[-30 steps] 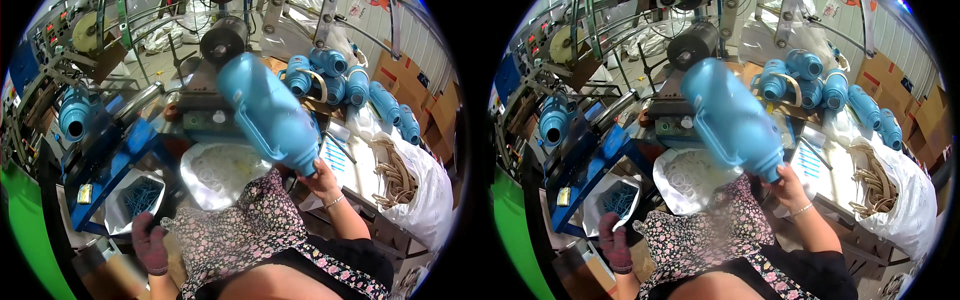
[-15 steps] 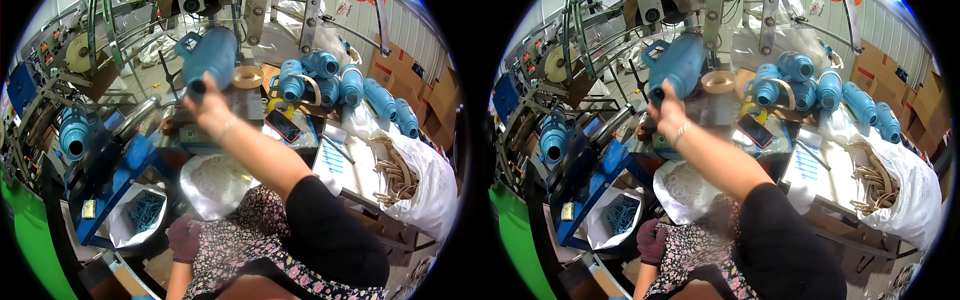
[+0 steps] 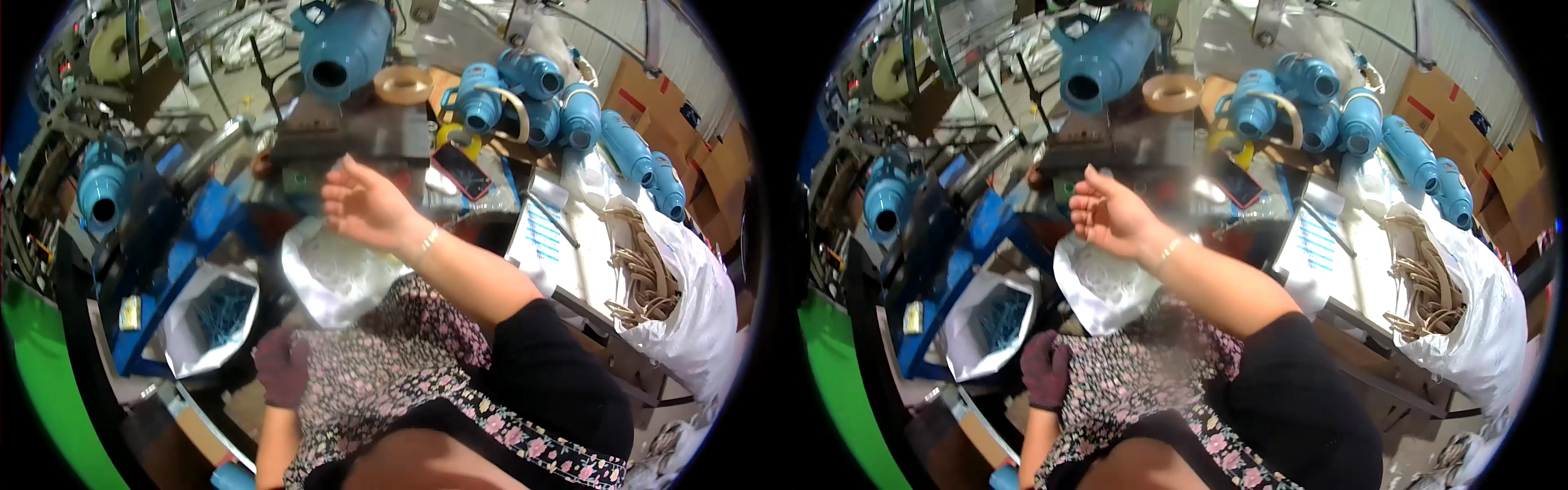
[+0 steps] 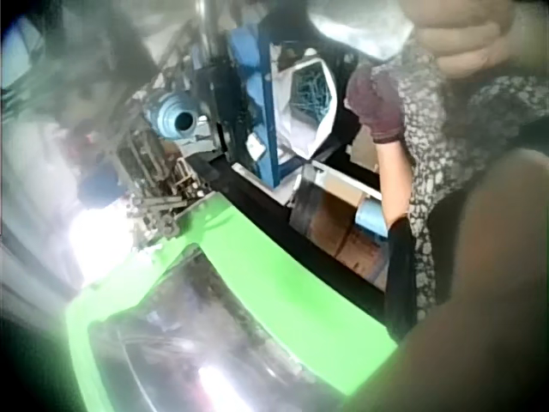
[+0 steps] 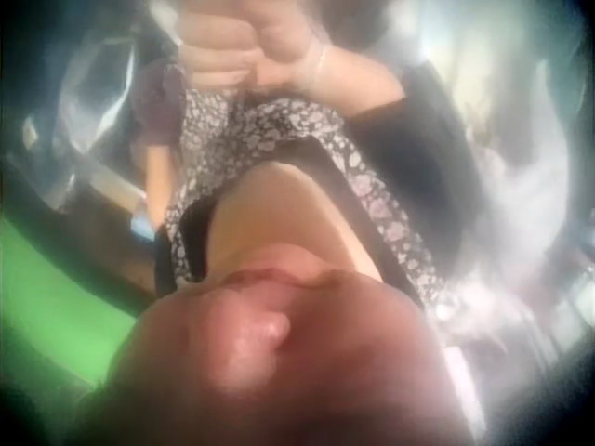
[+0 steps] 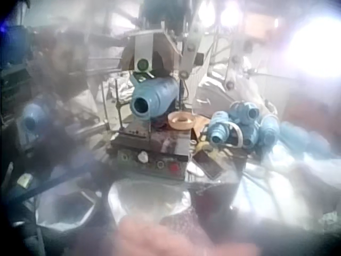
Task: The person inserts glass liners into blue plastic flask housings and secures them with white rings and screw-on bases using their hands.
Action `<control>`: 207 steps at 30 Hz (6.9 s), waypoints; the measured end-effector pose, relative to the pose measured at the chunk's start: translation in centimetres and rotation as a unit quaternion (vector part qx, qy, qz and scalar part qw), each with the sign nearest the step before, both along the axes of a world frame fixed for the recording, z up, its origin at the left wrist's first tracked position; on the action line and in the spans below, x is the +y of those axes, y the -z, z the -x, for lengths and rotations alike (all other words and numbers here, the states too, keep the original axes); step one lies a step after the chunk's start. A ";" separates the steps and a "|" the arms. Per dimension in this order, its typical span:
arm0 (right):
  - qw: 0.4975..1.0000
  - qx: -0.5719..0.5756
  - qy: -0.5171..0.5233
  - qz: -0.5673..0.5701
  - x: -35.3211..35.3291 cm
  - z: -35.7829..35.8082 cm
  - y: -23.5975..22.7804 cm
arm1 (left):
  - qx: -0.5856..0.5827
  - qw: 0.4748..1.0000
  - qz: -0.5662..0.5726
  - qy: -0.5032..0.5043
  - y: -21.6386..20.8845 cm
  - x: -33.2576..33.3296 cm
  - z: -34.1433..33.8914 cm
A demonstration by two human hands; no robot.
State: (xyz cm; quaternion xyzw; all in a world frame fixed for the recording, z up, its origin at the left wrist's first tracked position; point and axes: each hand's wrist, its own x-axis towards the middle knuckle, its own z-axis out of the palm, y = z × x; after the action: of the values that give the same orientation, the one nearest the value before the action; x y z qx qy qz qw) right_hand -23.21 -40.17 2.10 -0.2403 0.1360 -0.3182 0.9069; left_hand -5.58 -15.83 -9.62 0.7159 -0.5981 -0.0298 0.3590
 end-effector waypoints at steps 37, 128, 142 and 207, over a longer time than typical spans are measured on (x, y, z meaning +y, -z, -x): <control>0.816 -0.473 -0.161 0.291 19.8 11.7 -3.4 | -0.008 0.995 0.062 0.081 1.7 0.1 3.9; 0.488 0.225 -0.055 0.842 14.2 6.3 5.9 | -0.104 0.981 -0.067 -0.146 -4.6 25.8 -9.8; 0.419 0.706 0.322 0.471 2.5 39.6 18.2 | 0.256 0.926 -0.275 0.040 -16.3 4.1 5.5; 0.379 0.592 -0.198 0.683 -10.4 0.4 28.7 | 0.203 0.920 0.179 -0.285 -9.2 17.7 -9.2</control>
State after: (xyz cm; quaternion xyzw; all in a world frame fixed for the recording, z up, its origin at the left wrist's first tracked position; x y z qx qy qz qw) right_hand -23.62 -50.58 -26.61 -0.9259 0.3237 0.1079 0.1622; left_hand 3.58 1.85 -0.47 0.7585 -0.2786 0.0369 0.5880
